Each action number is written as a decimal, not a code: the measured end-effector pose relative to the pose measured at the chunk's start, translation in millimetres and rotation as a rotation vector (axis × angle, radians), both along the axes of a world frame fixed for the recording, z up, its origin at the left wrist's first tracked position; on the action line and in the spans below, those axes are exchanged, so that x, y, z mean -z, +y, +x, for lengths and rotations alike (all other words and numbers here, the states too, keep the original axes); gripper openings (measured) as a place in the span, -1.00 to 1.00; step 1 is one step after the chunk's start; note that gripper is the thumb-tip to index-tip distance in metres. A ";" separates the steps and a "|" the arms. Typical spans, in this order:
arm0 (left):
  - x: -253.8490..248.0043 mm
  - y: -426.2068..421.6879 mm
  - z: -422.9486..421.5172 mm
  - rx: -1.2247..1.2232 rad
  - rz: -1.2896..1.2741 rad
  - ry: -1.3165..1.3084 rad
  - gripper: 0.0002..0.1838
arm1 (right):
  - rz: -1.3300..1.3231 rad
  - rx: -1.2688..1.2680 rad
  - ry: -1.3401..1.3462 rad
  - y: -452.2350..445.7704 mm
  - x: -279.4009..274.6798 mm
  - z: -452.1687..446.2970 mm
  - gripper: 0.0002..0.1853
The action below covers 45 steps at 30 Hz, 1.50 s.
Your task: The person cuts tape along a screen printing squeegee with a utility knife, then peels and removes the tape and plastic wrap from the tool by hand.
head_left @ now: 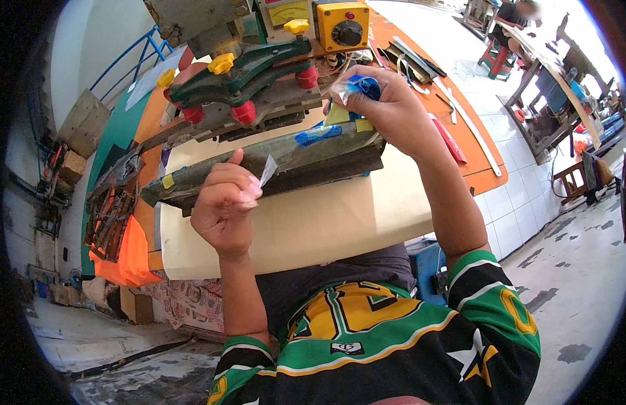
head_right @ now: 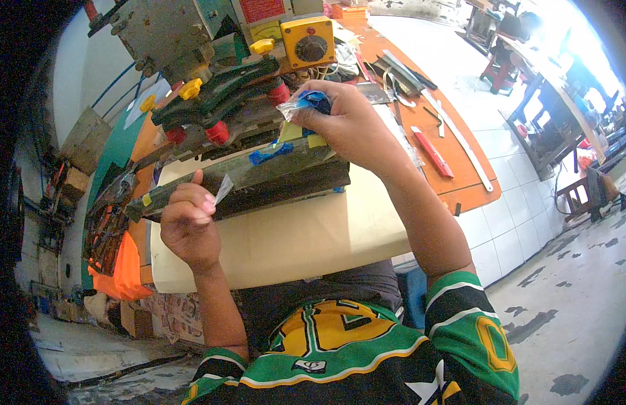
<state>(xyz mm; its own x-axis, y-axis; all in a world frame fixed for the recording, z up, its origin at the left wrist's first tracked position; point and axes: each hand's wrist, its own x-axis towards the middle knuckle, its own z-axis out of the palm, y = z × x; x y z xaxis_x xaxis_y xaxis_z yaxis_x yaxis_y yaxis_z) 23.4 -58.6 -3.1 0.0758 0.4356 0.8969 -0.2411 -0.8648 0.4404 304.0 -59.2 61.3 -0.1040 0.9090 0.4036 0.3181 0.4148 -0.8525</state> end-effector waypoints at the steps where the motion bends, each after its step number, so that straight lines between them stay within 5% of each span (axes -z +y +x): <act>1: -0.2 -0.2 -0.5 0.000 0.000 0.000 -0.82 | 0.010 0.014 -0.024 -0.5 -0.3 0.2 -0.75; 16: 8.6 0.7 -25.4 0.811 -0.301 -0.523 -0.76 | 0.017 0.020 -0.057 -6.9 -3.4 0.4 -0.81; 21: -2.2 -1.0 -21.0 1.297 -0.359 -0.804 -0.85 | 0.085 0.004 -0.015 -2.8 4.8 -0.3 -0.81; 25: -6.8 -2.0 -24.6 1.270 -0.406 -0.884 -0.87 | 0.135 0.029 -0.046 0.2 6.1 0.9 -0.80; 27: -11.6 -2.1 -33.8 1.692 -0.471 -0.966 -0.87 | 0.135 0.035 -0.031 0.1 4.5 0.4 -0.81; 28: -13.2 -1.5 -47.1 1.692 -0.475 -0.966 -0.87 | 0.136 0.042 -0.017 -0.7 3.7 -0.1 -0.81; 31: -18.3 -1.1 -105.0 1.298 -0.375 -1.038 -0.83 | 0.045 0.031 -0.091 2.7 1.0 5.1 -0.79; 33: -19.7 -8.6 -136.5 0.831 -0.315 -0.766 -0.88 | 0.031 0.036 -0.056 -3.5 -1.9 0.9 -0.77; 37: -1.4 -29.4 -170.8 0.385 -0.363 -0.536 -0.90 | 0.048 0.058 -0.094 -4.0 1.0 0.7 -0.75; 39: 6.9 -39.4 -171.3 -0.268 -0.553 -0.449 -0.91 | 0.118 0.094 -0.036 -5.7 3.0 -3.1 -0.79; 40: 2.4 -40.5 -156.4 -0.267 -0.553 -0.450 -0.91 | 0.118 0.095 -0.037 -5.8 2.6 -3.2 -0.79; 42: -3.3 -40.1 -125.2 -0.699 -0.586 -0.521 -0.87 | 0.083 0.066 -0.021 -5.7 1.5 -2.4 -0.77; 45: 30.2 -35.7 -146.9 -0.763 -0.415 -0.384 -0.90 | 0.072 0.055 0.003 -4.4 3.1 -1.6 -0.76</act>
